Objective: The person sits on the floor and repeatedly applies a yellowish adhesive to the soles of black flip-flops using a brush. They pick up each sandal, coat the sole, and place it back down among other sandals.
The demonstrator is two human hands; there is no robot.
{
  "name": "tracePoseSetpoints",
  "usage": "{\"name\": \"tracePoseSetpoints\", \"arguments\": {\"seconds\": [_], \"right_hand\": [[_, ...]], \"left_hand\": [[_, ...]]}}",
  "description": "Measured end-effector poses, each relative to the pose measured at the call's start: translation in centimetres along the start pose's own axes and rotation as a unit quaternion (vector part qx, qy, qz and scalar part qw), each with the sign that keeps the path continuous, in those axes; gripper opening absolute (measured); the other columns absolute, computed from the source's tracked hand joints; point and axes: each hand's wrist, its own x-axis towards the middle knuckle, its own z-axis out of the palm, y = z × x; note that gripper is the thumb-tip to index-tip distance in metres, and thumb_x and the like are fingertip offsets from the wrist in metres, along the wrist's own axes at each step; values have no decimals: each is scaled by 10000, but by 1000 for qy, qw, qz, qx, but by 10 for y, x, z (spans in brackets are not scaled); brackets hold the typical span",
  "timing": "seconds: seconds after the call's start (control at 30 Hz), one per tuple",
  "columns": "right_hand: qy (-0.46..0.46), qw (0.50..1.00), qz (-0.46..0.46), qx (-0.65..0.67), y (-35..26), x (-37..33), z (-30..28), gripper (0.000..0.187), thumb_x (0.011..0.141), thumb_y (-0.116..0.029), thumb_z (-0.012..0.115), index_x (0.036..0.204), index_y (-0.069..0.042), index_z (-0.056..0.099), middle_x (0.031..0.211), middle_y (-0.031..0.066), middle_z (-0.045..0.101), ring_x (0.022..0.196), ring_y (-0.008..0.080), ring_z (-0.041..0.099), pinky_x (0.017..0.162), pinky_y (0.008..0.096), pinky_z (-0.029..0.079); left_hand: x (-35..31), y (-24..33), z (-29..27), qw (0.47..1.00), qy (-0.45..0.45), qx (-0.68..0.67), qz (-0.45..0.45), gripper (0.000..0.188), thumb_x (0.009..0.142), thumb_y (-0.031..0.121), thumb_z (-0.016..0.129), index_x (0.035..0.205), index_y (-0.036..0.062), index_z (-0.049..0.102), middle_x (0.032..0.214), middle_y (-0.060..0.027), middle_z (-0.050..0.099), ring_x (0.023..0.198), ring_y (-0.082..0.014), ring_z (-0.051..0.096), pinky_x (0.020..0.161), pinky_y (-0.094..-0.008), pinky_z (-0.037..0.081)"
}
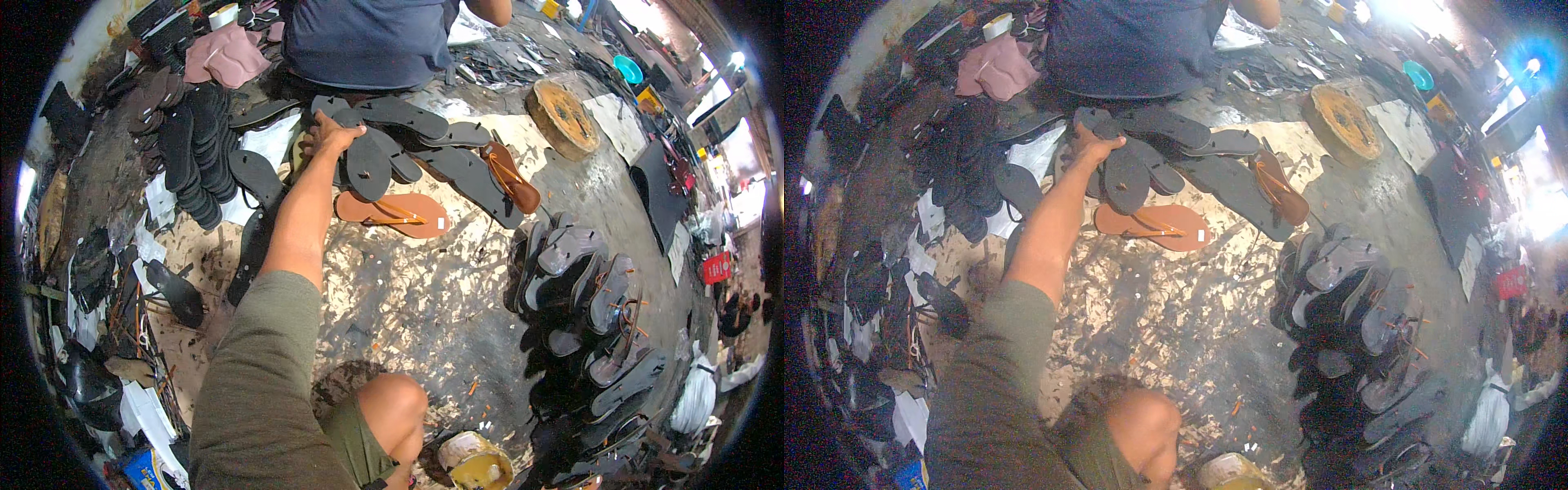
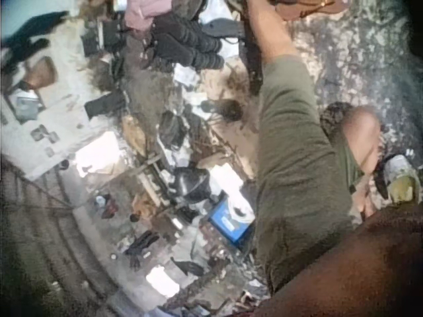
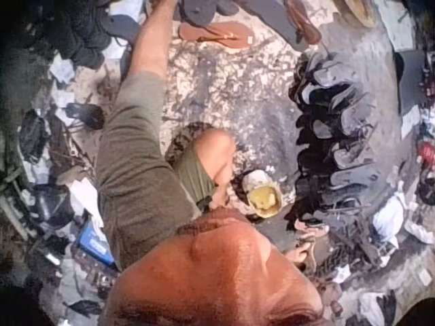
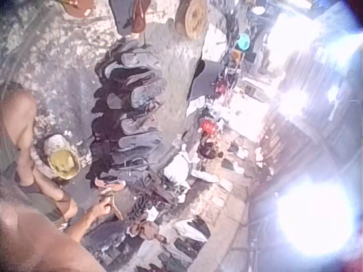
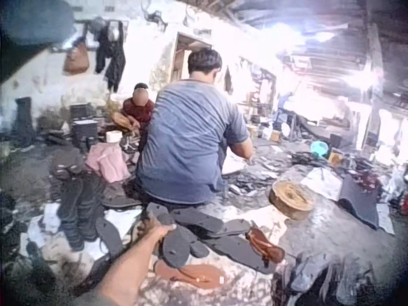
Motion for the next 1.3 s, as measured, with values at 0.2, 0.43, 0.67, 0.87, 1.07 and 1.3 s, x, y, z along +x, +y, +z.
{"name": "tracePoseSetpoints", "arguments": {"seconds": [0.2,0.43,0.67,0.87,1.07,1.3], "right_hand": [[-94,991,-43,82,-81,-17,21,508,1025,-389,654,1178,95,680,1045,186,724,926,259,648,874,395,541],[-90,982,-130,103,-87,8,46,461,1041,-328,642,1118,124,688,987,206,717,823,254,626,749,413,533],[-91,985,-122,83,-87,4,55,463,1038,-335,647,1069,124,694,966,205,716,806,258,619,726,423,526],[-113,975,-143,130,-115,18,80,469,1035,-342,651,1026,125,699,947,203,716,792,262,613,706,432,520],[-80,975,-182,103,-54,43,53,518,1019,-389,667,936,122,693,915,223,711,778,292,607,688,464,509],[-63,991,-118,28,-28,38,43,521,1016,-405,656,1054,112,705,950,234,734,830,312,667,800,427,550]], "left_hand": [[-17,12,4,985,12,-169,27,1307,667,294,976,1602,157,73,1607,-347,218,1488,-486,264,1224,-594,255],[-69,-49,-36,973,-68,-148,165,1175,728,245,912,1594,72,138,1553,-270,359,1432,-394,391,1197,-448,339],[-192,-157,-176,883,-421,-48,203,886,792,379,892,1474,2,469,1446,-220,528,1369,-334,507,1122,-433,419],[-66,-214,-162,990,86,-80,82,1108,802,381,870,1608,44,189,1495,-292,460,1360,-378,512,1110,-431,432],[-113,-169,-172,963,-164,-203,67,1072,845,150,828,1645,127,116,1435,-256,529,1292,-299,545,1093,-460,433],[-37,-141,-211,964,-203,6,171,641,894,526,746,1362,99,648,1406,-138,620,1214,-286,607,985,-432,516]]}}
